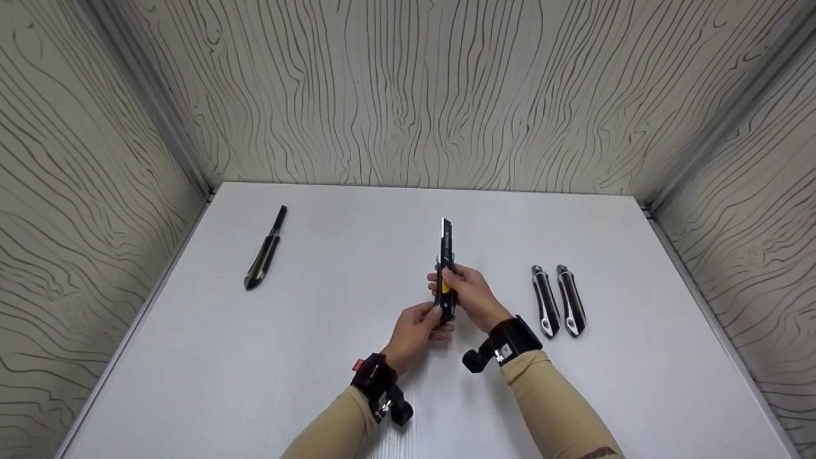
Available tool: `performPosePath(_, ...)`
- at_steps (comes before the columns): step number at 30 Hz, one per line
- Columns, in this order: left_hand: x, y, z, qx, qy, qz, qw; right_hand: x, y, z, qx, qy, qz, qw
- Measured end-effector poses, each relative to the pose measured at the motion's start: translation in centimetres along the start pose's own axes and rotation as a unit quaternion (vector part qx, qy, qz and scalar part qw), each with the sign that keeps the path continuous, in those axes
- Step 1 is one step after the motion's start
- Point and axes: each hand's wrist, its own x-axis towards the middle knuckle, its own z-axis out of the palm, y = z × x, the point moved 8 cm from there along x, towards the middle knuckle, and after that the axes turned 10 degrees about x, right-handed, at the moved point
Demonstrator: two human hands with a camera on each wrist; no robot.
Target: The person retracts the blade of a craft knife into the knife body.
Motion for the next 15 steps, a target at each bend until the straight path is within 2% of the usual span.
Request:
performPosePath(6,-0.01,0.23,0.04,0.007,0.007,-0.001,1.0,-0.37,0.28,-0.11,0.028,0.015,0.009,0.9994)
performPosePath(15,-0.06,0.07,0.24,0.01,0.001,-0.005,0.9999,-0.46,0.64,-0.46,0.014,0.042,0.005,0.999)
